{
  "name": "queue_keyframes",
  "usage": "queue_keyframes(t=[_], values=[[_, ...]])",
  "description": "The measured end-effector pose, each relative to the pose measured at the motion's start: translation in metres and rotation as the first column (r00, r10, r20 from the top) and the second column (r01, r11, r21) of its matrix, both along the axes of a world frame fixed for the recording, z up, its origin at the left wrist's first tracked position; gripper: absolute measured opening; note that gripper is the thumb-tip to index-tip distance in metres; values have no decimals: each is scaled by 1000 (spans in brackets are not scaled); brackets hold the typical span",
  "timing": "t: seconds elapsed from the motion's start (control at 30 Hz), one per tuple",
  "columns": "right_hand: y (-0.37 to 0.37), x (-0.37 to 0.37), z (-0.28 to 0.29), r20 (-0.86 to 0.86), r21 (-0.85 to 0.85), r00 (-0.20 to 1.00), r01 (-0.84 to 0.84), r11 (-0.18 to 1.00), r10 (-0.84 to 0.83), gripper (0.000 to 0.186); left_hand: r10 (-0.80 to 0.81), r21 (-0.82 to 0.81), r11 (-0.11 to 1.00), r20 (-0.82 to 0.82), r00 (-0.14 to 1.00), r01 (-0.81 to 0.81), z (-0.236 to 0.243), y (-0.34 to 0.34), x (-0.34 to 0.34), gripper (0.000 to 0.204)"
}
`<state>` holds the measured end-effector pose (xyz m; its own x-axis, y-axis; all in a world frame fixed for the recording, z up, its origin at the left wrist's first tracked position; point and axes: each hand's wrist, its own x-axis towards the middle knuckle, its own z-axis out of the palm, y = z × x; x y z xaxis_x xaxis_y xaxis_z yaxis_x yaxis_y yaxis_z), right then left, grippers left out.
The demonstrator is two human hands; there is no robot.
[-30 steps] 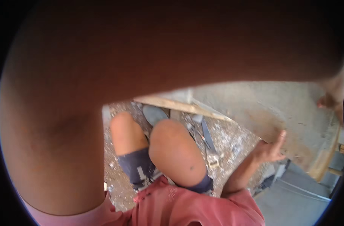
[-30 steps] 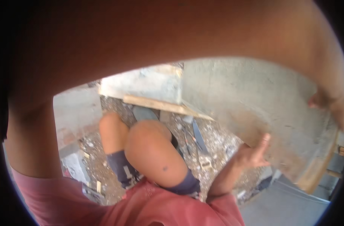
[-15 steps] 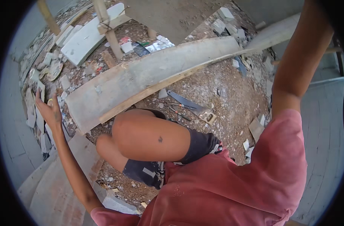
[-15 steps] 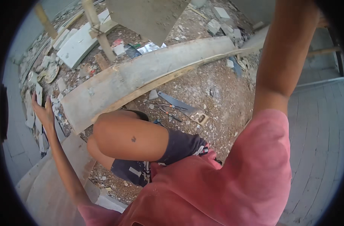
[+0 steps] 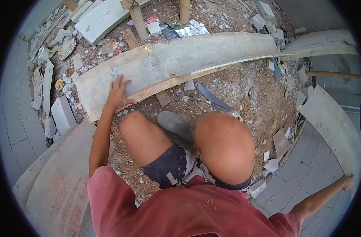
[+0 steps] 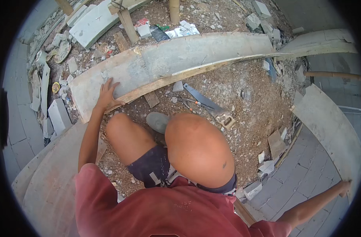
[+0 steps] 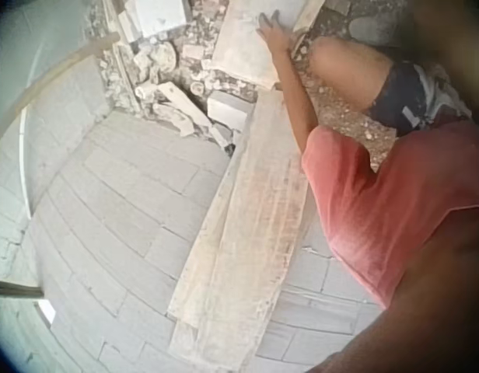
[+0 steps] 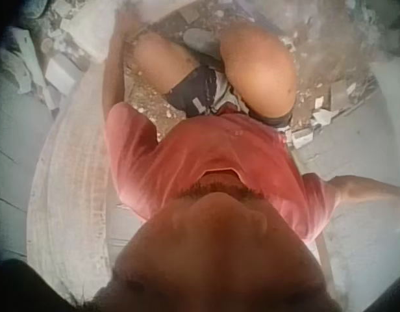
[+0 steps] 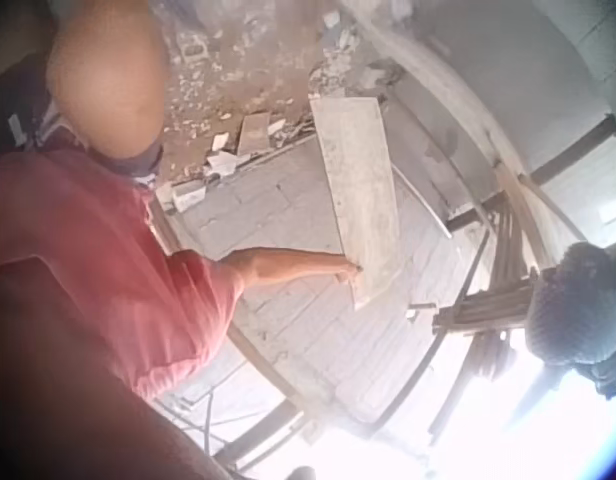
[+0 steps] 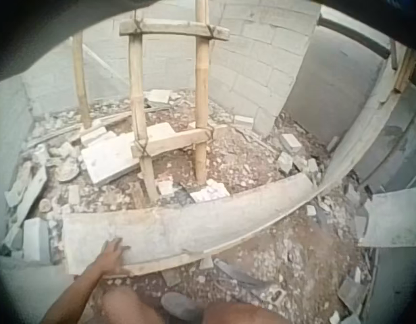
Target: The person measures a wooden plank with a tape, uses a hand saw to cut through the wood, and uses pliers to manipulate small sections of the wood.
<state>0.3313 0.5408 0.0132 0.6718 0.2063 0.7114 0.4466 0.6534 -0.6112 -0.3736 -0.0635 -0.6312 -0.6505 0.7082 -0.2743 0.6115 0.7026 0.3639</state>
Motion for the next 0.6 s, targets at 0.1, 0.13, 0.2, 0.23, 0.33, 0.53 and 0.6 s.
queue_keyframes(t=[0.1,0.13,0.2,0.23,0.33,0.53,0.6], values=[[34,49,-112,166,-516,952,305,800,-256,56,39,114,993,-70,997,-31,-16,-19,7,102],[34,59,-156,294,-658,908,419,626,-299,59,27,158,987,-89,996,-13,-18,-19,8,102],[18,50,-267,575,-771,800,599,213,-169,64,26,182,983,-100,995,-7,-9,-20,9,101],[4,36,-324,671,-741,741,666,85,40,68,32,188,982,-123,992,-9,-4,-18,9,100],[-39,-67,-488,620,-538,29,744,397,784,50,41,170,985,-144,989,-16,-2,-22,5,101],[-121,-201,-627,131,-771,-410,531,353,903,39,-75,0,997,-67,995,75,-7,-5,-11,99],[-129,-238,-636,39,-850,-317,487,198,948,31,-3,-27,1000,41,999,4,17,-15,-29,87]])
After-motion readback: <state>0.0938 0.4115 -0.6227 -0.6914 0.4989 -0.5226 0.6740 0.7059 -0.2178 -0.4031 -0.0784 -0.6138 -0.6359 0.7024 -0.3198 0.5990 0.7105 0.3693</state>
